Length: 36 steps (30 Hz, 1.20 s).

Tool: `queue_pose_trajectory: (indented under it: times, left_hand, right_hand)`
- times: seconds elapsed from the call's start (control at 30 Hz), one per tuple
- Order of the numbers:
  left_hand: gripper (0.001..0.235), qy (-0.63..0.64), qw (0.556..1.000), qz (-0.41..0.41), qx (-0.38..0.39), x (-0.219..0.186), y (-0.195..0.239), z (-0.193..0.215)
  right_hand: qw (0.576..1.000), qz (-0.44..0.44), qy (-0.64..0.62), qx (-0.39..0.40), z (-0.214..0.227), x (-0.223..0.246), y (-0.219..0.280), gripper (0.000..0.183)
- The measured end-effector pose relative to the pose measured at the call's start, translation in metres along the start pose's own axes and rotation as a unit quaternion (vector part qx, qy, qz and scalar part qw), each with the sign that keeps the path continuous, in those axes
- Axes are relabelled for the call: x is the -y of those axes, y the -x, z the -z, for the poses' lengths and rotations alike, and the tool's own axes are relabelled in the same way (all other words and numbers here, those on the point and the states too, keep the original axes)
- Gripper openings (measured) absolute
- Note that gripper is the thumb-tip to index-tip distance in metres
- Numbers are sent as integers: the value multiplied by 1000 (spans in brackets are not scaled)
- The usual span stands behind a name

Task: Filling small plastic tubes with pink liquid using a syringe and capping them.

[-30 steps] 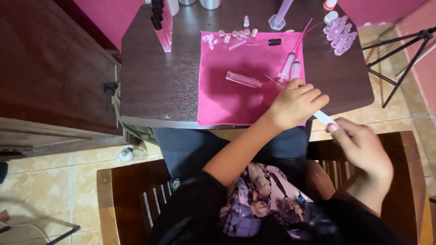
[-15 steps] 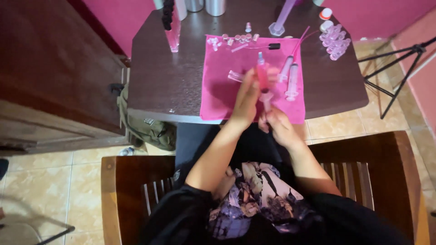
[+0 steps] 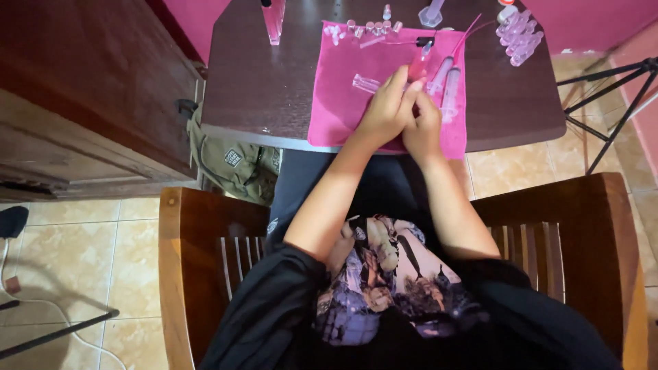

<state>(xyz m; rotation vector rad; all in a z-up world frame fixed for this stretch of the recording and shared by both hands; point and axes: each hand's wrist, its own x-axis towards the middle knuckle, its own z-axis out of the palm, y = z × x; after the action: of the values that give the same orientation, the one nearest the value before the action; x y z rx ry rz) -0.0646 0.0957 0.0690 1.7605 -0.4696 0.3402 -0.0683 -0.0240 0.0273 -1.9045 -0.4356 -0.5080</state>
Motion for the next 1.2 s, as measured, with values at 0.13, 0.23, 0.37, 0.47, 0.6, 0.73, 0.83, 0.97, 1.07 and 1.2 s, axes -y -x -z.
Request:
queue_pose_trajectory:
  times: [0.13, 0.23, 0.37, 0.47, 0.6, 0.73, 0.83, 0.97, 1.07, 1.2]
  left_hand:
    - [27, -23, 999, -34, -23, 42, -1, -15]
    - [30, -43, 999, -17, -4, 72, 2, -24]
    - [35, -63, 997, -27, -29, 94, 5, -31]
    - [40, -66, 997, -35, -34, 88, 8, -26]
    - [44, -81, 997, -6, -9, 95, 8, -24]
    - [39, -82, 996, -22, -18, 97, 8, -24]
    - [44, -81, 996, -15, -20, 100, 8, -25]
    - [47, -77, 997, 9, -15, 100, 10, -24]
    - [44, -72, 997, 18, -14, 95, 10, -21]
    - [47, -68, 997, 20, -12, 98, 10, -21]
  right_hand:
    - [997, 20, 54, 42, 2, -25, 1, 25]
    - [986, 97, 119, 64, 2, -33, 5, 15]
    - [984, 104, 124, 77, 1, -27, 6, 17]
    - [978, 122, 152, 78, 1, -14, 5, 21]
    - [971, 112, 196, 78, 0, -10, 6, 35]
    - [971, 106, 200, 79, -1, -9, 7, 37]
    - [972, 101, 198, 73, -2, -7, 7, 39]
    - [971, 105, 204, 72, -2, -6, 8, 40]
    - [968, 108, 216, 72, -3, -8, 7, 41]
    - [966, 143, 209, 60, -3, -6, 5, 41]
